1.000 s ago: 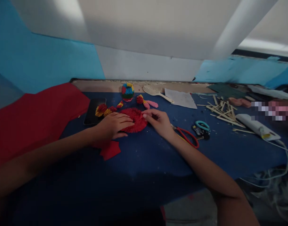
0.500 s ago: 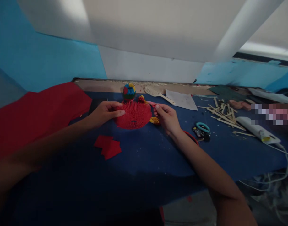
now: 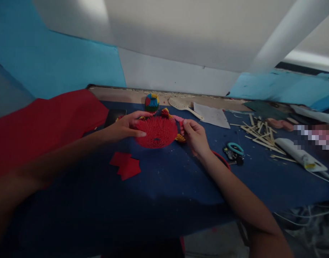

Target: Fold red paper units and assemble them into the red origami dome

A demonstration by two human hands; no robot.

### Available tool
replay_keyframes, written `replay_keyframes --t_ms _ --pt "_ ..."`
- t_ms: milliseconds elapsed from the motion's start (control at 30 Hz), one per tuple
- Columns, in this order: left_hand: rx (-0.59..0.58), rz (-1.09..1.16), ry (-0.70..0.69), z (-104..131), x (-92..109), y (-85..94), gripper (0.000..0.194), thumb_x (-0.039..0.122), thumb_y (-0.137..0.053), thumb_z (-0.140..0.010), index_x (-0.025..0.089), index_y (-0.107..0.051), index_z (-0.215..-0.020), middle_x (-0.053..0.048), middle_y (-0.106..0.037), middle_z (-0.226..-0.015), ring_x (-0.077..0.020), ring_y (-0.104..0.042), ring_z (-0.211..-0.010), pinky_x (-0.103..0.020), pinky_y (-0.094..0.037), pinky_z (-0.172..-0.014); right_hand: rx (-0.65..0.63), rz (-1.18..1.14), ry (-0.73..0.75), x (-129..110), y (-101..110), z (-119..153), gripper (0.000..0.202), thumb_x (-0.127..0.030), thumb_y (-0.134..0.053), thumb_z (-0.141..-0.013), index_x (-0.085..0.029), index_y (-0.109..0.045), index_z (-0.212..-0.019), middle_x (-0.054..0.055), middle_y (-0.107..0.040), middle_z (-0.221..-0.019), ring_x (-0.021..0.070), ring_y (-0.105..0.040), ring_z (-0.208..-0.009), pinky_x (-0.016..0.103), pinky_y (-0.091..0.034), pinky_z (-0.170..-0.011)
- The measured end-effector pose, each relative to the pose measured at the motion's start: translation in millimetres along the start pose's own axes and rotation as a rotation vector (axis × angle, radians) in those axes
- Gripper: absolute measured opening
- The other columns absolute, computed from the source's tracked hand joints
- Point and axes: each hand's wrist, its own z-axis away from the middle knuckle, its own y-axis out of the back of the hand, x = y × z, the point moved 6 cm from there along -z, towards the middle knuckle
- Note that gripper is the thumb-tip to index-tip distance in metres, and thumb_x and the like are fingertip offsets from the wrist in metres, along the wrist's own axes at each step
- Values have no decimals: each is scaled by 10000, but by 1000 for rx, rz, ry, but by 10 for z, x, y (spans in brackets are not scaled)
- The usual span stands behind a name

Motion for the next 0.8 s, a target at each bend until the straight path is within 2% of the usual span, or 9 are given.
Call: replay_keyframes --t_ms 67,167,333,467,567,700,800 --pt "40 -40 -6 7 9 0 542 241 -726 -709 126 -542 -1206 -71 -716 -945 -149 -694 -789 -238 -560 -666 -2 28 32 -31 4 9 312 -518 -710 -770 -225 -612 -736 -40 -552 -637 66 -485 -523 204 -418 -489" --pt "99 -150 -43 32 109 20 365 254 -714 -726 120 -622 -1052 -40 -709 -842 -122 -673 -733 -212 -539 -643 31 32 32 -81 13 36 309 -522 -761 -709 -235 -657 -761 -31 -601 -641 72 -520 -522 201 -408 -454" --pt "88 -233 -93 67 301 10 326 279 -734 -714 136 -688 -1003 -33 -721 -844 -135 -667 -765 -221 -528 -671 46 -2 12 -221 6 54 313 -486 -852 -591 -254 -715 -750 -20 -660 -649 75 -562 -531 193 -425 -444" --pt "90 -316 -139 72 370 -5 329 313 -744 -707 158 -677 -990 -30 -719 -919 -153 -668 -840 -241 -522 -733 -57 77 29 -385 -85 19 283 -475 -847 -605 -269 -743 -769 -13 -685 -670 88 -586 -550 217 -462 -474" --pt "60 -331 -165 66 360 -29 315 339 -746 -707 144 -664 -940 -33 -713 -906 -157 -663 -841 -255 -518 -753 -169 122 24 -471 -232 6 244 -445 -834 -641 -278 -756 -802 -14 -706 -719 99 -616 -601 246 -509 -548" --pt "-5 -328 -195 62 357 -63 297 324 -732 -727 149 -692 -964 -36 -724 -948 -157 -659 -864 -258 -520 -791 -306 145 -14 -496 -437 3 206 -408 -819 -679 -286 -760 -834 -19 -729 -794 105 -655 -699 260 -540 -653" --pt "-56 -324 -219 73 387 -96 304 322 -726 -731 157 -707 -986 -36 -729 -949 -170 -665 -876 -267 -526 -803 -340 136 -53 -481 -520 -19 220 -405 -814 -689 -280 -755 -861 -20 -734 -813 93 -656 -700 234 -536 -648"
